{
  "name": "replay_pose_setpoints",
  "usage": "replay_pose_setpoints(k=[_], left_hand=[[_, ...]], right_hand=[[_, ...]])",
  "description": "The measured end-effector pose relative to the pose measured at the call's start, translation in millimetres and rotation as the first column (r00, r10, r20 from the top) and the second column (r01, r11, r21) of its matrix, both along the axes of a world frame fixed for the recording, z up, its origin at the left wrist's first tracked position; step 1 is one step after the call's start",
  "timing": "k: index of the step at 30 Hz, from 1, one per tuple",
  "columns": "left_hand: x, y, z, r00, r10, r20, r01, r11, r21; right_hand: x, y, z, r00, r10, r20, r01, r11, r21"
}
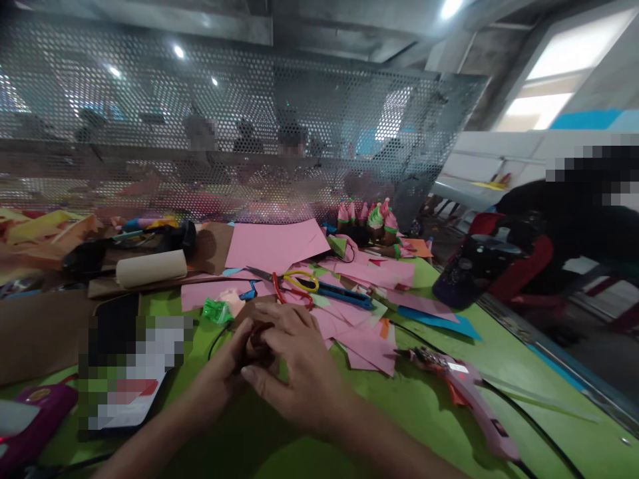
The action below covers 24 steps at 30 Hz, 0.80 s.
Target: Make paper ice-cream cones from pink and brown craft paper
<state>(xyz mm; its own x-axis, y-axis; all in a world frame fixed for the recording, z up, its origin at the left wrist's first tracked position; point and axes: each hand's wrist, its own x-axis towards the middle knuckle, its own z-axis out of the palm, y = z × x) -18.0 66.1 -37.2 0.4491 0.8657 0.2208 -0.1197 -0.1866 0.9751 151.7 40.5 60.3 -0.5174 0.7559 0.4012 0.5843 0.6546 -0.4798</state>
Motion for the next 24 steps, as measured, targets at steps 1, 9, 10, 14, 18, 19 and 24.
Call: replay_pose_setpoints(k=[1,9,10,14,18,19,24], left_hand=[[0.2,0.0,-0.1,1.000,-0.009,0.008,0.009,1.000,-0.006],[1.0,1.9,19.6,0.994,-0.019,0.104,0.027,0.996,-0.079],[1.3,1.7,21.8,0.995,-0.012,0.095,0.019,0.997,-0.077],[4.1,0.7,26.8,0.997,0.008,0.074,-0.001,0.995,-0.098],[6.1,0.7,26.2,0.995,0.036,0.092,-0.021,0.987,-0.158],[5.9,0.8,25.7,0.996,0.041,0.083,-0.027,0.987,-0.157],[2.2,1.8,22.3,0.999,0.027,0.032,-0.024,0.994,-0.103]], right_hand=[[-0.5,0.4,-1.2,1.000,0.005,0.005,-0.005,1.000,-0.016],[6.7,3.8,-7.3,0.985,-0.033,-0.172,0.054,0.992,0.117],[8.2,4.5,-6.9,0.981,-0.044,-0.187,0.070,0.989,0.132],[12.4,9.1,-6.4,0.988,-0.076,-0.135,0.099,0.980,0.173],[13.2,12.8,-6.9,0.994,-0.086,-0.063,0.096,0.975,0.199],[13.0,13.0,-6.7,0.996,-0.084,-0.040,0.090,0.976,0.198],[12.2,11.8,-6.2,0.993,-0.073,0.098,0.052,0.978,0.202]])
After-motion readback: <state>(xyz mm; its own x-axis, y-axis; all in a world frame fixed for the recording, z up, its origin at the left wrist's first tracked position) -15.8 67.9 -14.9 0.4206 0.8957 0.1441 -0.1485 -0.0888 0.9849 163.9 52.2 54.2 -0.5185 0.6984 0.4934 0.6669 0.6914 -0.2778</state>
